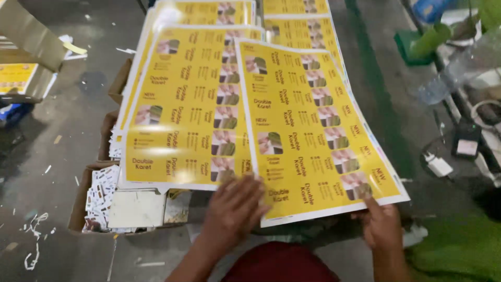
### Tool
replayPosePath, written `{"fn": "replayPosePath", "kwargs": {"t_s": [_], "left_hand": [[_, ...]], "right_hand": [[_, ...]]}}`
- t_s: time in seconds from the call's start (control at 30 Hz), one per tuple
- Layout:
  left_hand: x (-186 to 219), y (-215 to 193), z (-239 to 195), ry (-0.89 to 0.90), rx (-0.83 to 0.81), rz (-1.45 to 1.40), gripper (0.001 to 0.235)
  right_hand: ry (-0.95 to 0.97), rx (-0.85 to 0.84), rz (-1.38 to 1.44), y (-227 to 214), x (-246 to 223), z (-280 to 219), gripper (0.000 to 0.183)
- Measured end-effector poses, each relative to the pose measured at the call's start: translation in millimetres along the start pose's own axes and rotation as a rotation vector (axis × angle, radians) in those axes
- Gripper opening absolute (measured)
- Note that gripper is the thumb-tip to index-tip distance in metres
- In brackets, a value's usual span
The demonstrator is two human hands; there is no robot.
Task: The person is organizing and stacking printed yellow label sheets onto a pile on a workbench.
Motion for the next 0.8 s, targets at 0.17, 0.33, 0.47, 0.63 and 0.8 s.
{"fn": "replayPosePath", "kwargs": {"t_s": [0.17, 0.33, 0.47, 0.63, 0.8], "left_hand": [[-83.9, 16.9, -57.2, -0.295, -0.290, 0.434, 0.091], [-94.7, -4.1, -46.6, -0.331, -0.119, 0.561, 0.044], [-83.8, -25.5, -24.8, -0.272, 0.040, 0.531, 0.021], [-83.4, -32.8, -12.3, -0.317, 0.143, 0.432, 0.016], [-80.2, -32.8, -0.3, -0.308, 0.112, 0.358, 0.017]], "right_hand": [[0.169, 0.103, -0.182, -102.8, 27.2, -19.3, 0.029], [0.233, 0.173, -0.197, -146.0, 56.5, -38.5, 0.029], [0.293, 0.213, -0.251, -152.2, 79.8, -42.3, 0.032], [0.290, 0.155, -0.105, -77.4, 67.6, -16.1, 0.043], [0.239, 0.148, -0.145, -57.7, 75.6, 48.8, 0.033]]}}
Point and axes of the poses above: each hand's wrist, its own z-axis towards the middle knuckle, its own y-axis out of the palm, x = y × z, the point moved 6 cm from there along z, towards the middle knuckle, and after that the axes turned 10 degrees about -x, right-handed, at the moved point
